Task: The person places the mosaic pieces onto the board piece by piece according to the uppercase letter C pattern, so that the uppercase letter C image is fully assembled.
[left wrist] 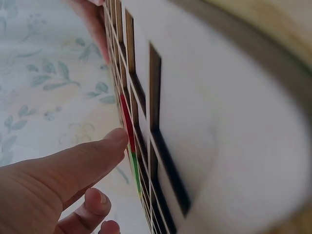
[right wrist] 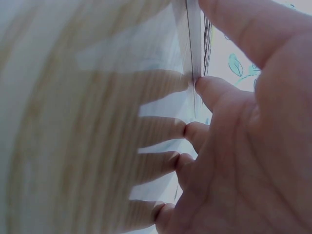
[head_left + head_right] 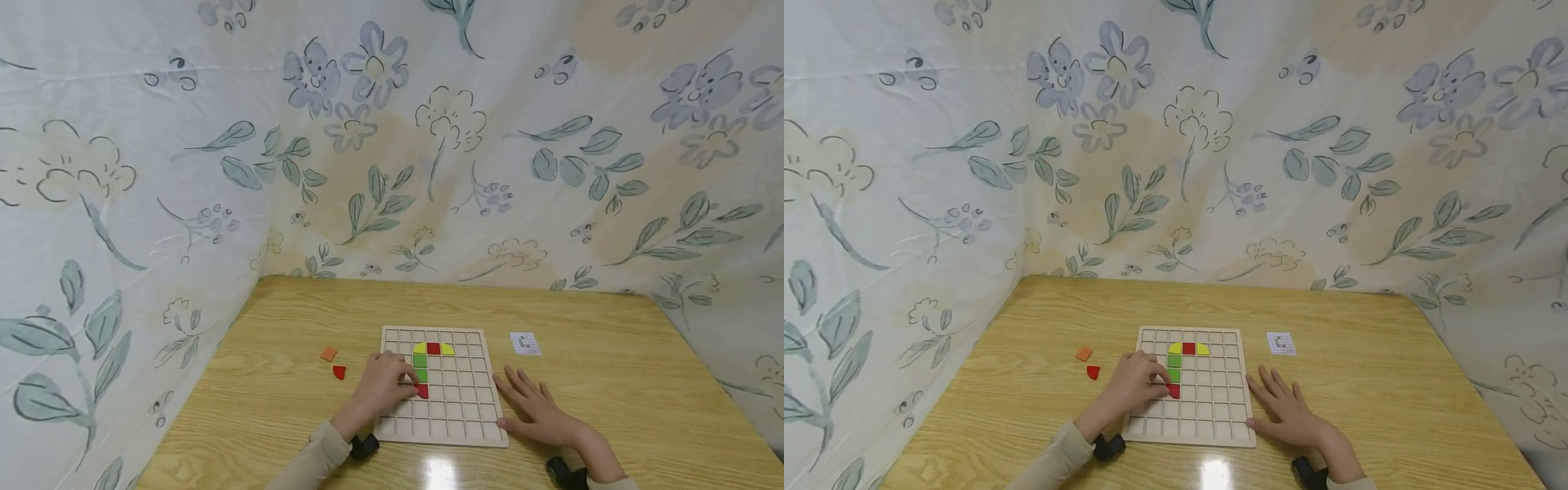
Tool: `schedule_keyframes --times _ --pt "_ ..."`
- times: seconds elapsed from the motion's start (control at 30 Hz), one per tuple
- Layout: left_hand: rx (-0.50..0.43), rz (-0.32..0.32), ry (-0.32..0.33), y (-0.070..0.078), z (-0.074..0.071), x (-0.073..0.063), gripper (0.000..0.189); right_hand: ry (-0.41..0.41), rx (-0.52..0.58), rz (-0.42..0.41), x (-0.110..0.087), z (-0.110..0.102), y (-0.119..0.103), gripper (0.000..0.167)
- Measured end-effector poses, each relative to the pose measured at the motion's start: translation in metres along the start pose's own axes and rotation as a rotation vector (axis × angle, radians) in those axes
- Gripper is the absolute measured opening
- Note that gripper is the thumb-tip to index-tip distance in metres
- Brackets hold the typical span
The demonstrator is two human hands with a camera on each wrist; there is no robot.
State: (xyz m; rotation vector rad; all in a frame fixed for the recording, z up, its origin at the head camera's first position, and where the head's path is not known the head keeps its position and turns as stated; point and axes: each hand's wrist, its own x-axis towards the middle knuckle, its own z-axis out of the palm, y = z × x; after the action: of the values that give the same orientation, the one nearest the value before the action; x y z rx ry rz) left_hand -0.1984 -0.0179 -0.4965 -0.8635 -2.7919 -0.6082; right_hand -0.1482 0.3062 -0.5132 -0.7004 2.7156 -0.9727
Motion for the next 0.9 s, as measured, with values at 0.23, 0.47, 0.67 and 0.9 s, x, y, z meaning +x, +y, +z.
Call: schedule_keyframes --times 0.23,0.47,0.67,0.9 --pt "-0.029 -0.049 0.006 -0.014 -0.007 -0.005 0.010 0.004 -0.001 -0.007 0.000 0.001 0.000 0.073" --pt "-0.062 -0.099 0.041 -0.031 -0.016 -0.015 0.010 0.009 0.000 -0.014 -0.001 0.001 -0.002 0.072" --pt "-0.074 -0.113 0.087 -0.046 -0.023 -0.024 0.011 0.015 -0.022 -0.005 -0.001 0.001 -0.004 0.072" --pt "-0.054 -0.167 0.140 -0.064 -0.032 -0.033 0.014 0.018 -0.050 0.014 0.000 0.001 -0.005 0.073"
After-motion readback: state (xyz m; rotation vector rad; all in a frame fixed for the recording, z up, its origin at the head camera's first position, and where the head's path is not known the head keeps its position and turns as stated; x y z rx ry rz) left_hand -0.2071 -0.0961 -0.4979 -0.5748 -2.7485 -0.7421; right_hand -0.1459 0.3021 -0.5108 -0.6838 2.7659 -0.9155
